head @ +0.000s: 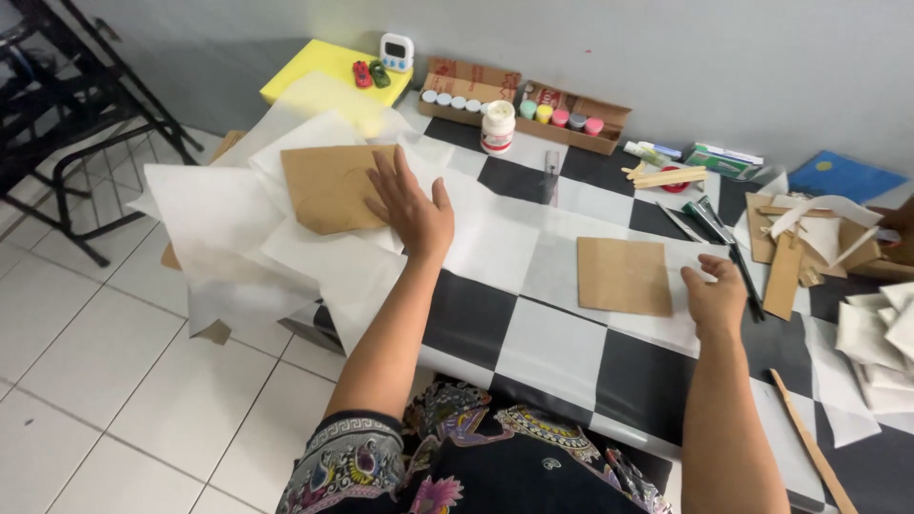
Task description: Applying glue to the edges of a cardboard piece using a small wooden stick as an applicator.
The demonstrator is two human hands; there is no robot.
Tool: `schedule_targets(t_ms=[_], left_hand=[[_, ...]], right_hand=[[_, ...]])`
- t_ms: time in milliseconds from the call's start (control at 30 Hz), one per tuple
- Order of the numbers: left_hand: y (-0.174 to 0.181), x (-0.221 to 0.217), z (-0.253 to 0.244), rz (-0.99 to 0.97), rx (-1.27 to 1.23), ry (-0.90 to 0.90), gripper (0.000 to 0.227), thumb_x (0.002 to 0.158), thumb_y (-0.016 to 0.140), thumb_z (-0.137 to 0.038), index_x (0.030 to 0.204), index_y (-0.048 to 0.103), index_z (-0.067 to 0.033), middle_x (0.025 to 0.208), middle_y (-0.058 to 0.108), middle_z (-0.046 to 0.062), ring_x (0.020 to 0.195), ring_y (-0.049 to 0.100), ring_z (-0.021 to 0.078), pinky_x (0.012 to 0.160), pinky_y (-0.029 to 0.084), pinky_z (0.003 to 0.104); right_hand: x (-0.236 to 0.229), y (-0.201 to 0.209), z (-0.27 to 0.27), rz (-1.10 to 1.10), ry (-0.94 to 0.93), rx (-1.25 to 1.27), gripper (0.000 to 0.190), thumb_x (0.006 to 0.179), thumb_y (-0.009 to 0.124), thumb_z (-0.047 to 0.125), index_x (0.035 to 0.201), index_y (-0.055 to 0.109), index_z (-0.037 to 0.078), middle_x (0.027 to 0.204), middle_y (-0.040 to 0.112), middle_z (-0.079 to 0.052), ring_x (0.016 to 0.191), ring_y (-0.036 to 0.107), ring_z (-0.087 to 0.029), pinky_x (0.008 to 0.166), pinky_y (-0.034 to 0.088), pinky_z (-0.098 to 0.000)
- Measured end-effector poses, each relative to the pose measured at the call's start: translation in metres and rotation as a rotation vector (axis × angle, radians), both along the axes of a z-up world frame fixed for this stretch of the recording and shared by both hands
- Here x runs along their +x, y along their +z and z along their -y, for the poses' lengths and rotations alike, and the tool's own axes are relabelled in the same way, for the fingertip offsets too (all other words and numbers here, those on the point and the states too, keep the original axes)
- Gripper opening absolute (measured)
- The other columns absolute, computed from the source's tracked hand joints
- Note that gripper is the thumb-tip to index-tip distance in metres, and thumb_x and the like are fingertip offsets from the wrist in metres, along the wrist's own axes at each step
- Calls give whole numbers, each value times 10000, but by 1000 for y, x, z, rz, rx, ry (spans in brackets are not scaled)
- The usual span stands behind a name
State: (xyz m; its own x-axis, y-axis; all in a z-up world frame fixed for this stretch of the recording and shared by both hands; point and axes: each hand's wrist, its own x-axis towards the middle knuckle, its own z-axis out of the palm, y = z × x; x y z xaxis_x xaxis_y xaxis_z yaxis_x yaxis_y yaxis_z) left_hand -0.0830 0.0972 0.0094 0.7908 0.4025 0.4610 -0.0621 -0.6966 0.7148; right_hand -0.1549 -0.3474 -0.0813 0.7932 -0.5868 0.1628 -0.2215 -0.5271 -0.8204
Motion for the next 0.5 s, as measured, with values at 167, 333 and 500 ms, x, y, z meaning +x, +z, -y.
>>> schedule_targets(t_ms=[167, 333, 500], left_hand=[[-23, -20, 63, 83, 316, -372, 591, 927, 705, -209, 1447, 474, -51, 1560, 352, 282, 1472, 244, 524, 1126, 144, 737], [-45, -33, 103, -492, 496, -786, 804, 911, 572, -609, 1552, 381, -162, 1642, 293, 177, 1547, 169, 393, 1203, 78, 661], [-30, -41, 99, -622, 633, -810, 844, 904, 515, -687, 1573, 347, -199, 1682, 206, 134, 1551, 156, 361, 1205, 62, 661]], right_hand=[[-3, -22, -28, -358, 123, -406, 378, 914, 720, 431, 1271, 728, 308, 1294, 674, -104, 1236, 610, -362, 951, 539, -524], [-29, 34, -114, -538, 514, -633, 537, 932, 646, 460, 1453, 568, 359, 1596, 442, -35, 1505, 353, -344, 1172, 356, -594], [-35, 54, -102, -707, 509, -669, 641, 1002, 433, 613, 1573, 389, 328, 1691, 291, -20, 1571, 222, -237, 1255, 187, -533]])
